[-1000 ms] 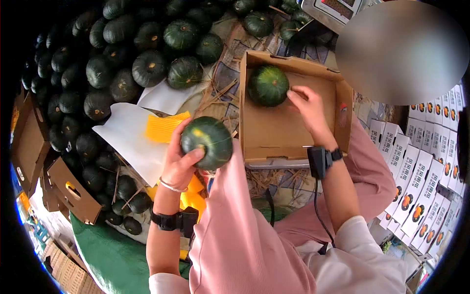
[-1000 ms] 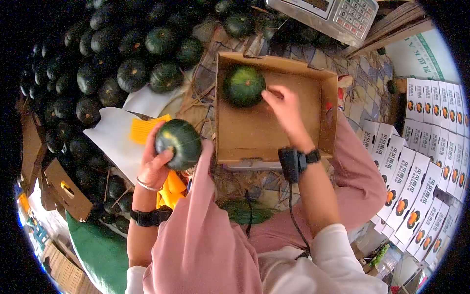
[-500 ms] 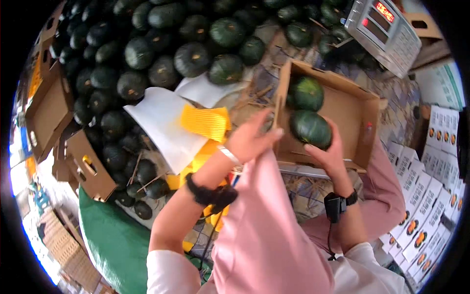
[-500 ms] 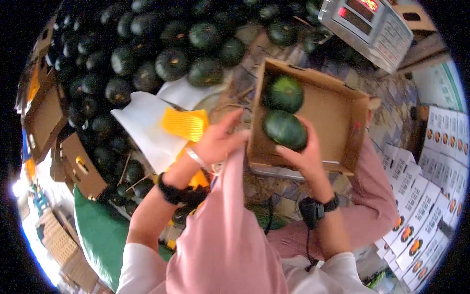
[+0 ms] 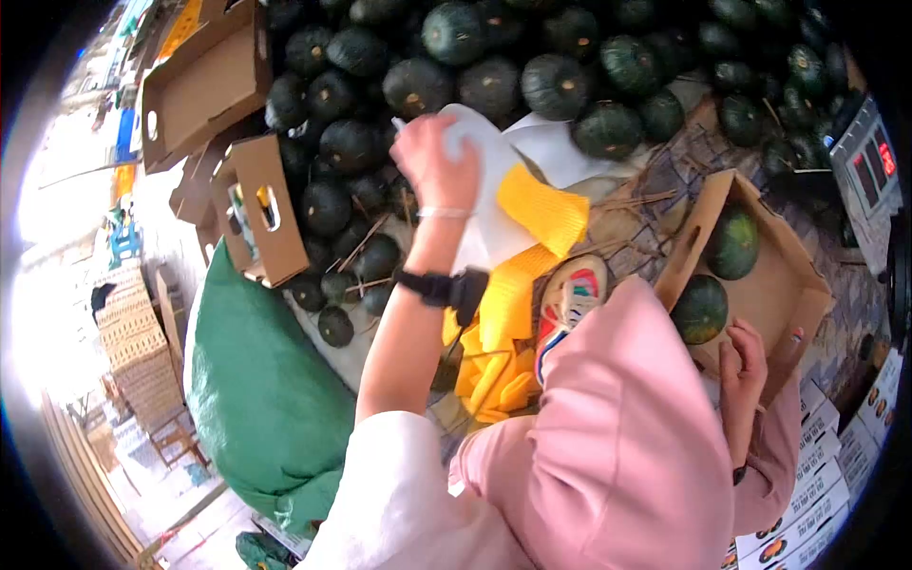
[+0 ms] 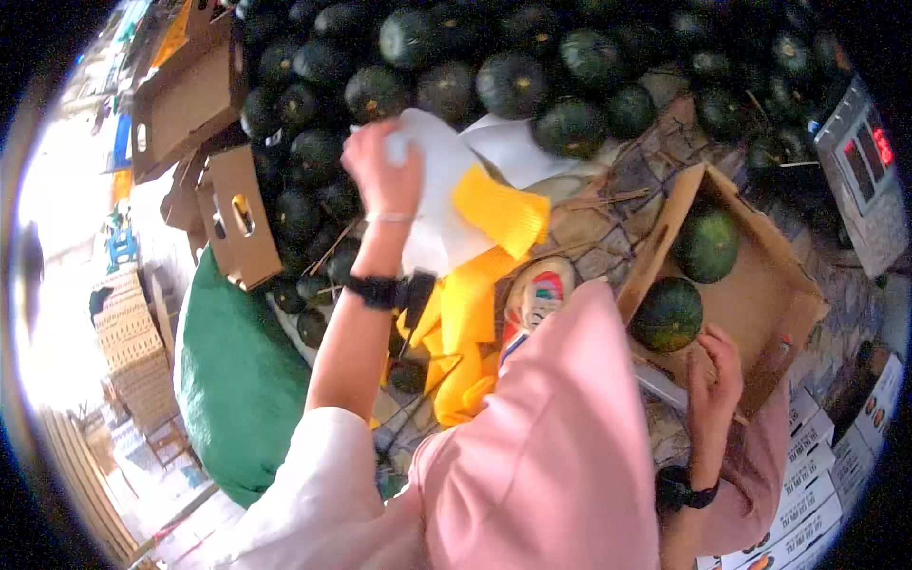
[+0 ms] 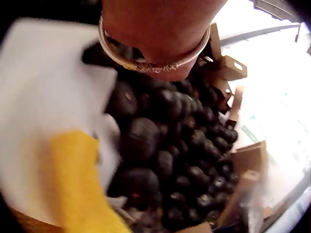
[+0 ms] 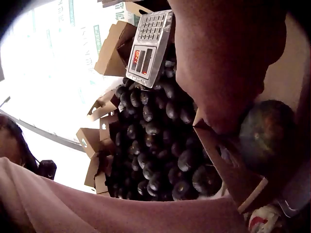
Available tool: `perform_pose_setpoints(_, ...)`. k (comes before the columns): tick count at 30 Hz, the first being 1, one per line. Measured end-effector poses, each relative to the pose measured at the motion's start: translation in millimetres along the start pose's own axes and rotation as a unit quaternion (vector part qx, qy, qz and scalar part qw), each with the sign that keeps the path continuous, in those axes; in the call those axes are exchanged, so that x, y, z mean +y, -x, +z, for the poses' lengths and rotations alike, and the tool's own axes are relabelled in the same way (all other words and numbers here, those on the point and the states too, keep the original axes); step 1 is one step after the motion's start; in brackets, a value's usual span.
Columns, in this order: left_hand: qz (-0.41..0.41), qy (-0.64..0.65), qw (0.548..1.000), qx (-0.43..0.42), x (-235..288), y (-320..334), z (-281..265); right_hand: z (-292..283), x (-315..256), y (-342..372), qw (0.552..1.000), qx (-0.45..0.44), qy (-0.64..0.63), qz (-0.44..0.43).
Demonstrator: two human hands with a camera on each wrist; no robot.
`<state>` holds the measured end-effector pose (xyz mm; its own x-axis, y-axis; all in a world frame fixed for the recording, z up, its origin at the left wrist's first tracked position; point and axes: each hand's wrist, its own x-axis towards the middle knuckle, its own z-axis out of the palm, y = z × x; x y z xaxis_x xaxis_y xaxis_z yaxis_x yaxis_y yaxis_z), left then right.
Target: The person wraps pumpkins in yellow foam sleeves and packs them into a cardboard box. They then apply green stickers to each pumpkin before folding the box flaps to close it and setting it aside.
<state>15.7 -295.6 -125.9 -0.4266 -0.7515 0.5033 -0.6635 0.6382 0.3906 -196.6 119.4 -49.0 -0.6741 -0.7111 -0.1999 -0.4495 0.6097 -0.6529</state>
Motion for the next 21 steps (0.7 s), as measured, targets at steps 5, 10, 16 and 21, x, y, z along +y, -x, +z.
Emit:
perform_pose_setpoints(5,-0.282,-0.29,0.889,-0.216,-146,134,-90,-2,9,-8,0.999,-0.02,-0.034,0.033)
perform_pose_setpoints(10,-0.29,-0.208,0.912,-0.2,-150,161,-83,17,-43,-39,0.995,-0.056,0.008,-0.088)
perform_pose_setpoints(16,-0.555,0.478,0.678,-0.061,-99,138,-104,16,-92,-62,0.984,-0.04,-0.15,-0.088)
perform_pose_setpoints(21,-0.445,0.715,0.503,-0.196,17,107,-105,71,-129,-83,0.808,-0.279,-0.512,0.087)
